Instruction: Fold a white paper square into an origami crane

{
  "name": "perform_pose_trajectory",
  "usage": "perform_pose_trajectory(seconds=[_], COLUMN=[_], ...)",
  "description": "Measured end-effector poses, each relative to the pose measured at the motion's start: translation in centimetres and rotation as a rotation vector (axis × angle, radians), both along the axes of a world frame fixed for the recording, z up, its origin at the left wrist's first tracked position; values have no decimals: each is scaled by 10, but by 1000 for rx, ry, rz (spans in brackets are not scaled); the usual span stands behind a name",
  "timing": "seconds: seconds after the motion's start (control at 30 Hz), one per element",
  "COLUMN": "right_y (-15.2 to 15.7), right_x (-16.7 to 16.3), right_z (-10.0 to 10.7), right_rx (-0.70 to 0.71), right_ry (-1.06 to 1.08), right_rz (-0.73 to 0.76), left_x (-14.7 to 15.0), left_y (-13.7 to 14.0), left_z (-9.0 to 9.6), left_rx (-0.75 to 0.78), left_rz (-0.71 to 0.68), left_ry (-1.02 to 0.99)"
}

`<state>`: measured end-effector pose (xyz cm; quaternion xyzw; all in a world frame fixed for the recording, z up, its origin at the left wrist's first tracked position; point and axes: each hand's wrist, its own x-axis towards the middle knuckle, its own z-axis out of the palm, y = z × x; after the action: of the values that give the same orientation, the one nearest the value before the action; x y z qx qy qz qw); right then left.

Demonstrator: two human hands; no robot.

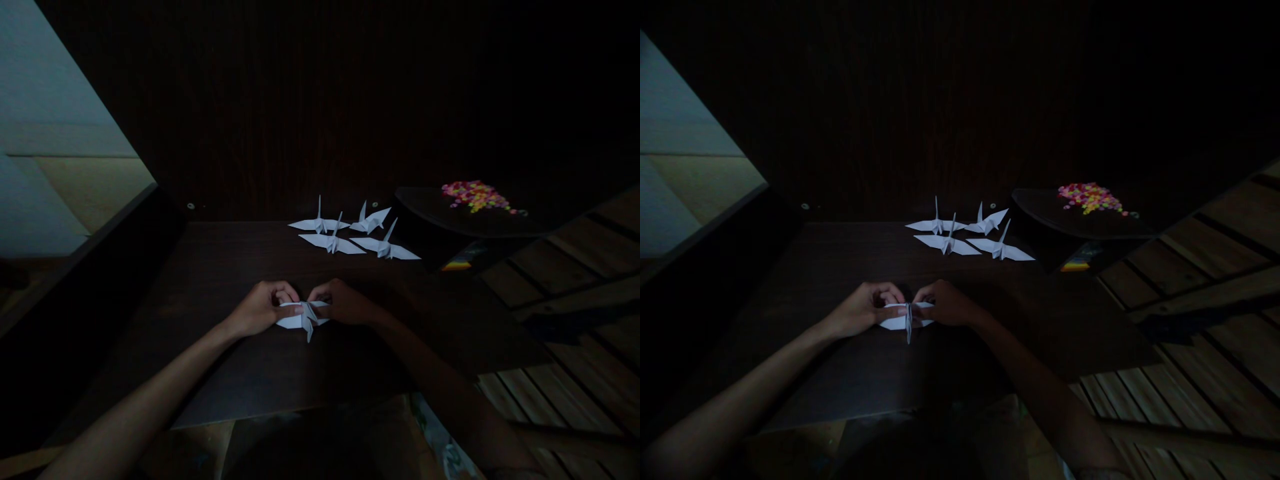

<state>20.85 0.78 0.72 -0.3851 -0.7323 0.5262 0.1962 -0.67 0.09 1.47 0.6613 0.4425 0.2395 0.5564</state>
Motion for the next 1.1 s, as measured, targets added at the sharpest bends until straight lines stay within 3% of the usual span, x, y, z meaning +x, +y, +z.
perform_pose_trajectory(seconds=[0.2,0.27,0.5,0.73,1.1], right_y=[-2,-4,-5,-4,-1], right_x=[0,0,-1,3,8], right_z=[-9,-9,1,9,9], right_rx=[-323,-369,-378,-372,-418], right_ry=[143,151,105,116,116], right_rz=[63,82,153,96,156], left_x=[-3,-4,-3,-6,-9], left_y=[0,0,-2,2,2], left_z=[-1,1,6,4,3], left_rx=[-48,-97,-183,-191,-224], left_rz=[-183,-261,-288,-292,-300], left_ry=[55,71,39,-55,-67])
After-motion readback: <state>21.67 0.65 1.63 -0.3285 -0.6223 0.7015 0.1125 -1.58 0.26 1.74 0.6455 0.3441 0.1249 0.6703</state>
